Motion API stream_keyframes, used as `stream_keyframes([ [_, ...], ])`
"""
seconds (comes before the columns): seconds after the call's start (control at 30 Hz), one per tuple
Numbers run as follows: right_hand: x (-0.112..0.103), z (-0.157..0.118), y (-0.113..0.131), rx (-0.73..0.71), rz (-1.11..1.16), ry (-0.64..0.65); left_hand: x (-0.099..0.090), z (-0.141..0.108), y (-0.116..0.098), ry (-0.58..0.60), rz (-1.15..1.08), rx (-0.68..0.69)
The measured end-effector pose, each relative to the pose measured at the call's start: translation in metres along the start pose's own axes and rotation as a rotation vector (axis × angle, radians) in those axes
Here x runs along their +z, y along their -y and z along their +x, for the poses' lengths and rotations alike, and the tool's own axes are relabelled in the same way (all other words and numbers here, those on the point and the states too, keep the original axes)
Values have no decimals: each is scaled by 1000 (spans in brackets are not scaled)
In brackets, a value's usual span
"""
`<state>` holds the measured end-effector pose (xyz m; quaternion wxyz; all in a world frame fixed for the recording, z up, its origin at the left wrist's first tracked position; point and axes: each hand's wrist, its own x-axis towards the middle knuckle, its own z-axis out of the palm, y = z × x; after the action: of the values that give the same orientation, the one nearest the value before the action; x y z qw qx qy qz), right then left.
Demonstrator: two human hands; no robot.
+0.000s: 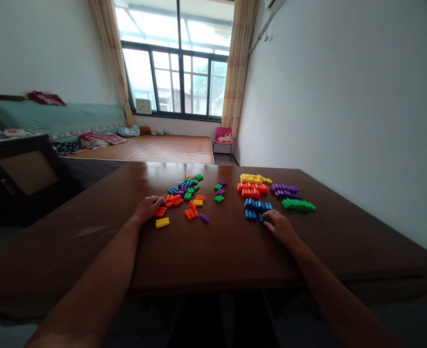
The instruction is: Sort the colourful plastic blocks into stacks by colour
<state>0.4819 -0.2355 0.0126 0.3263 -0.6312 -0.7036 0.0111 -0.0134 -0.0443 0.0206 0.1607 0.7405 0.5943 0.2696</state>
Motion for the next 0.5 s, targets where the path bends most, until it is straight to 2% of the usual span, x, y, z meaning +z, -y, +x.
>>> stream_keyframes([
  [0.17, -1, 15, 0, -92, -67, -6, 0, -2, -5, -12, 41, 9],
  [0.3, 0, 38, 33, -149, -133, -92, -2, -6, -13, -6, 101, -10],
  [0.4, 23, 68, 74, -251, -46, 7, -3, -9, -18, -15, 131, -12],
  [0.5, 63, 105, 113, -368, -22, 143, -3, -11, -20, -21, 130, 2],
])
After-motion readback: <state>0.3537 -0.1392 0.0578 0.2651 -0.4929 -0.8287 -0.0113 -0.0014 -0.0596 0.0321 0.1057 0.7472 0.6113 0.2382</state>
